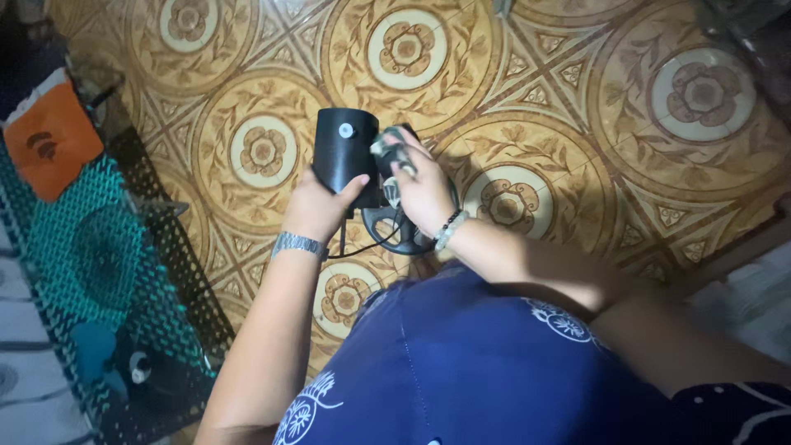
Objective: The person assembles a table fan by attaching the motor housing, cage, blade, and securing the components with a nut. The person handles the fan parts and uses a cloth to wipe the motor housing during assembly.
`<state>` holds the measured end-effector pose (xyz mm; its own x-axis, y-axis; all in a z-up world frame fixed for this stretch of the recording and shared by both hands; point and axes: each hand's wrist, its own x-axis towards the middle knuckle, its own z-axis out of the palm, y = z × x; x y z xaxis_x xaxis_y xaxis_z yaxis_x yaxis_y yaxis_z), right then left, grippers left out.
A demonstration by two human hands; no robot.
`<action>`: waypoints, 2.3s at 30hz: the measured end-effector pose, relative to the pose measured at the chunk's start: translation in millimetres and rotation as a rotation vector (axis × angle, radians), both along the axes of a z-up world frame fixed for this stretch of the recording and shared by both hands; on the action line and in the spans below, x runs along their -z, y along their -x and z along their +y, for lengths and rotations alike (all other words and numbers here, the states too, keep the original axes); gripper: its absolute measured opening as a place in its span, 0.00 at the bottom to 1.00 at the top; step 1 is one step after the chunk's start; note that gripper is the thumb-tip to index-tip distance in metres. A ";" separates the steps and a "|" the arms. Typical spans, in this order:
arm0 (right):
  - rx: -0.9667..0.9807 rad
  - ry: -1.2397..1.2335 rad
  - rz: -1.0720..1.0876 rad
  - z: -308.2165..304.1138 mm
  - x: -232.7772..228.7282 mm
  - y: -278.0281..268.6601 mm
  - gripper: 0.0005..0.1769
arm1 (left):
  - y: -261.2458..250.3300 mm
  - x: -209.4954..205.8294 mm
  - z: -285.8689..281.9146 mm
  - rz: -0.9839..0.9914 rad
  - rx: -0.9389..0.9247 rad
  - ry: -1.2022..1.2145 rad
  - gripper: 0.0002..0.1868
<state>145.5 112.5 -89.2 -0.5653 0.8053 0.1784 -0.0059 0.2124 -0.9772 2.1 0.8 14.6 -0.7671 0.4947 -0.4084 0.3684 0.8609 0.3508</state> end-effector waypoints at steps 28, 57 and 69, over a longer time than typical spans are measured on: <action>0.003 0.301 -0.392 24.5 57.7 43.0 0.19 | -14.4 -25.6 15.0 0.088 -0.036 0.279 0.65; -0.445 -0.533 -0.307 43.5 -33.1 49.0 0.42 | -45.0 52.0 -29.9 0.188 -0.084 -0.470 0.47; -0.693 -1.163 -0.462 47.9 -63.3 69.7 0.33 | -34.7 65.5 -31.2 0.036 0.090 -0.397 0.55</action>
